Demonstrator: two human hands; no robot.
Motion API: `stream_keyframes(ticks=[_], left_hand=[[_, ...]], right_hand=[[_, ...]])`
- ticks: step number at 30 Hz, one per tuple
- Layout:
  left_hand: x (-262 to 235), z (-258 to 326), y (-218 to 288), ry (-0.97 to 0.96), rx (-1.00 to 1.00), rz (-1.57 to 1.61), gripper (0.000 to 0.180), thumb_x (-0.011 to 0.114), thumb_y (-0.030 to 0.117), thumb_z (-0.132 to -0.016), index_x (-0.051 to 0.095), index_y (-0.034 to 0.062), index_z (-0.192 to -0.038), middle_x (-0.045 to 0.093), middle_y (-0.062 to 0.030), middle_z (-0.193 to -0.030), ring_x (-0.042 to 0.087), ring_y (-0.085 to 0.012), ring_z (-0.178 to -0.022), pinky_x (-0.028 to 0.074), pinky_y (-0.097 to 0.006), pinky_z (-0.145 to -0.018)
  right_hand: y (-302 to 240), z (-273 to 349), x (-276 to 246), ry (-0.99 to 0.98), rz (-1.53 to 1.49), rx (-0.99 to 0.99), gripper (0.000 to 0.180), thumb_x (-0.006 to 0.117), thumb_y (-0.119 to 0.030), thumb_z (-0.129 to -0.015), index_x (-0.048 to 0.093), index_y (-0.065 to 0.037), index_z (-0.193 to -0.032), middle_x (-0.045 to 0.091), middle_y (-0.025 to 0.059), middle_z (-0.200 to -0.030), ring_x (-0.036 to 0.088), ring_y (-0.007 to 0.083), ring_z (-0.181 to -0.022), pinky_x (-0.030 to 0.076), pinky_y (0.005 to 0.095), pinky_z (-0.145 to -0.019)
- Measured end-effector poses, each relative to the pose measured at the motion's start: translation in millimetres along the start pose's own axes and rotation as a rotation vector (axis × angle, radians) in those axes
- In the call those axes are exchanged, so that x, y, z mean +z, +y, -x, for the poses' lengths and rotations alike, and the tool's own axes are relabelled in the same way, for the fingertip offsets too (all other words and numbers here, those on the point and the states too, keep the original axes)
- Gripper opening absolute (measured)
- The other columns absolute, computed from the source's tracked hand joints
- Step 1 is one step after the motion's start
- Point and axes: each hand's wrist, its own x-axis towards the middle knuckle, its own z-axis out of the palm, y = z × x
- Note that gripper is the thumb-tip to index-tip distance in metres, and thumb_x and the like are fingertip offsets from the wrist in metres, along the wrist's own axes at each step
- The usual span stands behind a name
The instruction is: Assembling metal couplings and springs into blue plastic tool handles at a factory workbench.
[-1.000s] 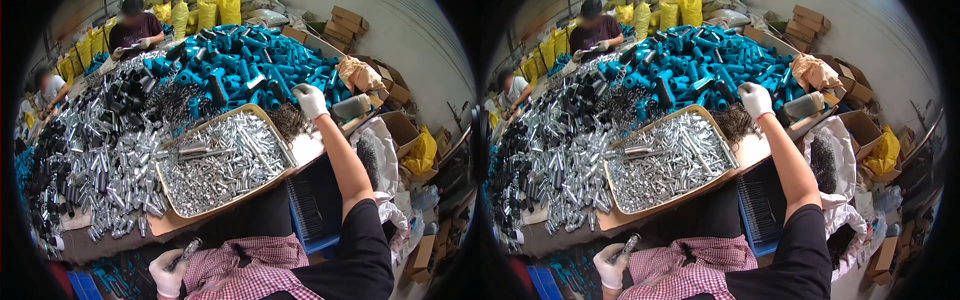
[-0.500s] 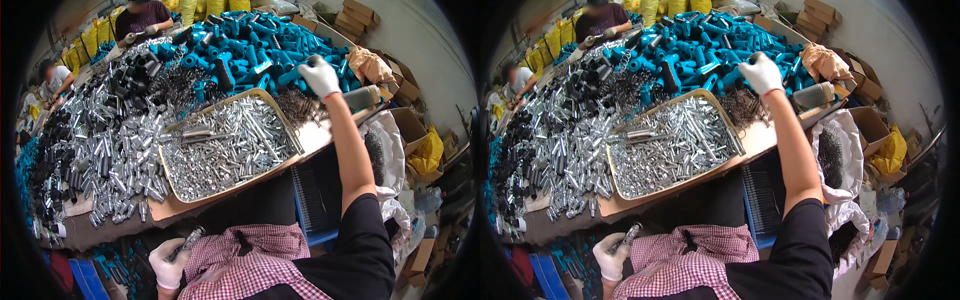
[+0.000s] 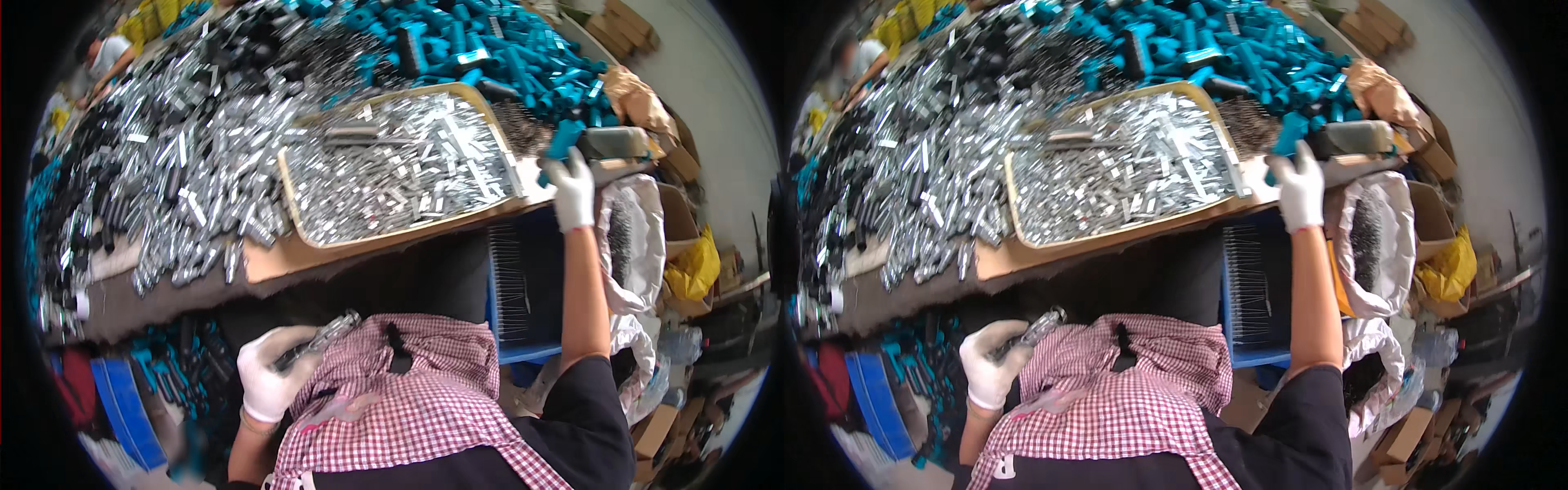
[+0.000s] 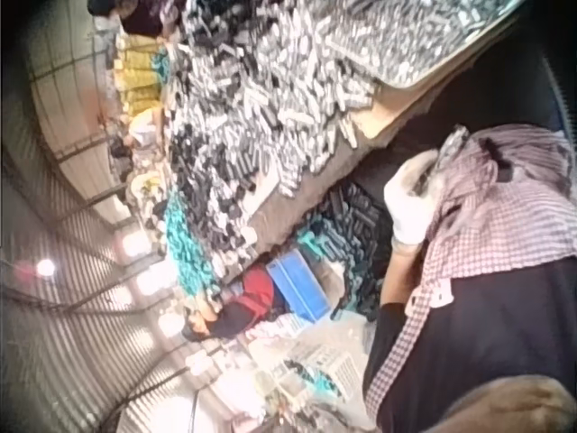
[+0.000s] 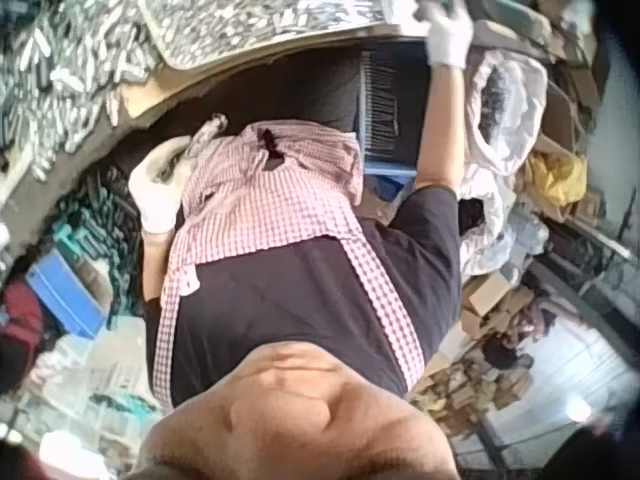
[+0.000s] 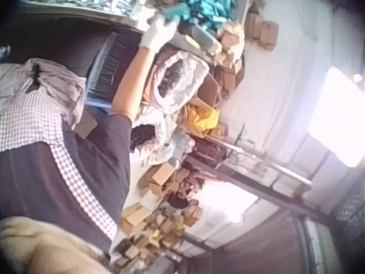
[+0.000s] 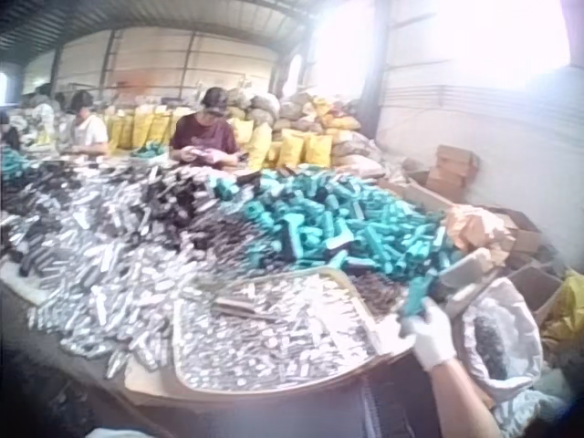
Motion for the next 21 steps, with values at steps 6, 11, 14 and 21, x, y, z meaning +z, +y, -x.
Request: stream_keyframes(ticks=[6,11,14,21], left_hand=[[-9,6,-16,0.0,0.047,0.0,0.027,0.078,0.01,-0.076,0.073,-0.002,-0.099,0.073,-0.0151,-0.087,0.072,-0.0238,-0.077,0.055,-0.031,-0.071],[-16,8,-16,-0.093,0.124,-0.044,0.029,0.081,0.009,-0.072,0.072,-0.0022,-0.098,0.073,-0.0161,-0.088,0.072,-0.0259,-0.075,0.055,-0.031,-0.068],[-20,9,-20,-0.134,0.188,-0.039,0.03,0.083,0.009,-0.07,0.073,-0.0009,-0.097,0.073,-0.0162,-0.088,0.072,-0.0244,-0.074,0.056,-0.032,-0.066],[-10,11,-18,-0.113,0.134,-0.065,0.041,0.086,0.019,-0.074,0.07,0.0022,-0.108,0.074,-0.0144,-0.093,0.074,-0.0282,-0.08,0.059,-0.033,-0.071]], right_hand=[[-133,97,22,-0.672,-0.224,0.183,0.051,0.071,-0.04,-0.088,0.066,0.0,-0.118,0.069,0.0093,-0.092,0.067,0.0178,-0.08,0.054,0.031,-0.074],[-145,122,84,-1.228,0.042,0.045,0.055,0.079,-0.047,-0.079,0.073,-0.001,-0.109,0.074,0.0136,-0.094,0.072,0.0246,-0.085,0.056,0.0351,-0.081],[-148,115,100,-1.366,0.018,0.013,0.054,0.082,-0.044,-0.077,0.073,-0.002,-0.109,0.074,0.0145,-0.093,0.073,0.026,-0.085,0.056,0.0347,-0.081],[-170,158,131,-1.286,0.098,-0.263,0.043,0.081,-0.032,-0.079,0.072,-0.004,-0.109,0.073,0.0169,-0.095,0.072,0.033,-0.087,0.056,0.0386,-0.078]])
